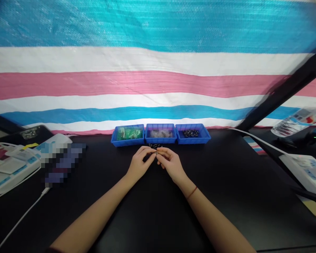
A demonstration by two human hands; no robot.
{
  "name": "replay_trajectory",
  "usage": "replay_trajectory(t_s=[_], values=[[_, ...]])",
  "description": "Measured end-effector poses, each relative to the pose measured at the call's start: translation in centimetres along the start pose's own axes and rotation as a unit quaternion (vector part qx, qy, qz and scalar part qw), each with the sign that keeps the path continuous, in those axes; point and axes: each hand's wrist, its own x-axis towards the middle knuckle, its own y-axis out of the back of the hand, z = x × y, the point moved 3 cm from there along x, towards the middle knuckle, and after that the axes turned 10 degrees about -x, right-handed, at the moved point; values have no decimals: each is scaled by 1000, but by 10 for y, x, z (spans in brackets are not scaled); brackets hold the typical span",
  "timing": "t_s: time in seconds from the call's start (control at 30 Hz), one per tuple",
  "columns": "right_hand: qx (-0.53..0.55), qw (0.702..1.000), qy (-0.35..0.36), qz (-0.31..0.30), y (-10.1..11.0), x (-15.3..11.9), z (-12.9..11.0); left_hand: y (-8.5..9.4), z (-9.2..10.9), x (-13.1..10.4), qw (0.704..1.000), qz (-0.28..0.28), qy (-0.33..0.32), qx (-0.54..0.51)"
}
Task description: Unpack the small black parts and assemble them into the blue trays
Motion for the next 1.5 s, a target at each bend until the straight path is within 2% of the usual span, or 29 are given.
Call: replay_trajectory(t_s=[0.3, 0.67, 0.93, 1.2, 1.33, 1.4, 1.5], values=[[-28, 1000, -11, -6, 1, 0, -3, -1, 2, 0, 999, -6, -28, -17], [9, 1000, 14, 11, 0, 0, -1, 1, 2, 0, 1000, -4, -1, -16], [-21, 1000, 11, 20, 0, -1, -3, 1, 2, 1, 1000, 9, -5, -22], [-80, 994, 54, 44, 2, -2, -2, 0, 3, 1, 1000, -7, 9, -16], [-94, 992, 76, 27, 0, -2, -5, -2, -2, 1, 999, -31, 5, -22], [-115, 988, 80, 56, 6, 2, -9, -2, -2, 5, 999, -25, 8, -28], [-160, 964, 96, 190, 30, 14, -19, -1, 19, 13, 998, 13, 25, -55]])
